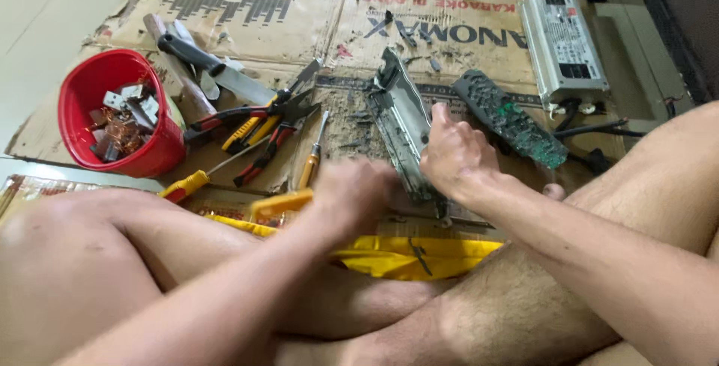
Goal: The person sits on the floor and uses a screwdriver to remove screws from a metal electronic casing. They then use their hands to pry apart the casing and separate the internal components, including a circuit board, from the metal housing.
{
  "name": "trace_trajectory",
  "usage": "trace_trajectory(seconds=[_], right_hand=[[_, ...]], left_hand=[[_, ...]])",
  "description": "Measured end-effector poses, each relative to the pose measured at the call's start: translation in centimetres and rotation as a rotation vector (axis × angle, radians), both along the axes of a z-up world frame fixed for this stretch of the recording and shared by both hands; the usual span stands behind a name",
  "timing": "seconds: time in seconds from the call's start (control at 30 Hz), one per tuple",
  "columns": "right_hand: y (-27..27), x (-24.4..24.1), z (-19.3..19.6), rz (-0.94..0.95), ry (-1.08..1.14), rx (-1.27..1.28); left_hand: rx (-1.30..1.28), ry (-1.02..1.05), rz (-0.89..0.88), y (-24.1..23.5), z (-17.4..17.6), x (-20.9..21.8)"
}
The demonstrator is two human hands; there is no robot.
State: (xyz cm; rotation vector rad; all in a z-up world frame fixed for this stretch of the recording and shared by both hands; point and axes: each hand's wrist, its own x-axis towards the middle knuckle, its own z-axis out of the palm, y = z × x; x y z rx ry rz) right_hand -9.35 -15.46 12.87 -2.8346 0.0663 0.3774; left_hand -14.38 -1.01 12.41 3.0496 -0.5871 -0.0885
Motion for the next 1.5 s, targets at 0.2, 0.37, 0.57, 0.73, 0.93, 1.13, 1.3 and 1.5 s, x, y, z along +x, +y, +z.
trace_trajectory(seconds=[0.2, 0.37, 0.57, 0.73, 0.93, 1.13, 1.3, 1.5], right_hand=[[0.4, -0.5, 0.9, -0.028, -0.010, 0.033], [0.3, -0.3, 0.1, -0.005, 0.004, -0.021], [0.7, -0.2, 0.8, -0.008, 0.023, -0.035], [-0.2, 0.2, 1.7, 0.028, 0.064, -0.017], [-0.2, 0.2, 2.3, 0.090, 0.173, 0.041], [-0.3, -0.8, 4.3, 0.089, 0.241, 0.082], [0.0, -1.1, 4.4, 0.056, 0.234, 0.101], [-0.4, -0.7, 2.8, 0.016, 0.188, 0.177]], left_hand=[[0.056, 0.319, 0.025, -0.2, -1.1, 1.5], [-0.022, 0.261, 0.179, 0.8, -2.7, 3.0], [0.021, 0.341, 0.088, -0.6, -0.1, 1.7], [-0.039, 0.247, 0.200, 1.1, -0.8, 3.2], [0.051, 0.356, 0.065, 1.2, 0.2, 0.8], [-0.014, 0.263, 0.106, 2.7, -1.0, 1.6], [-0.033, 0.266, 0.041, 1.8, -0.5, 1.7], [-0.223, 0.267, 0.035, 2.0, -1.1, 2.2]])
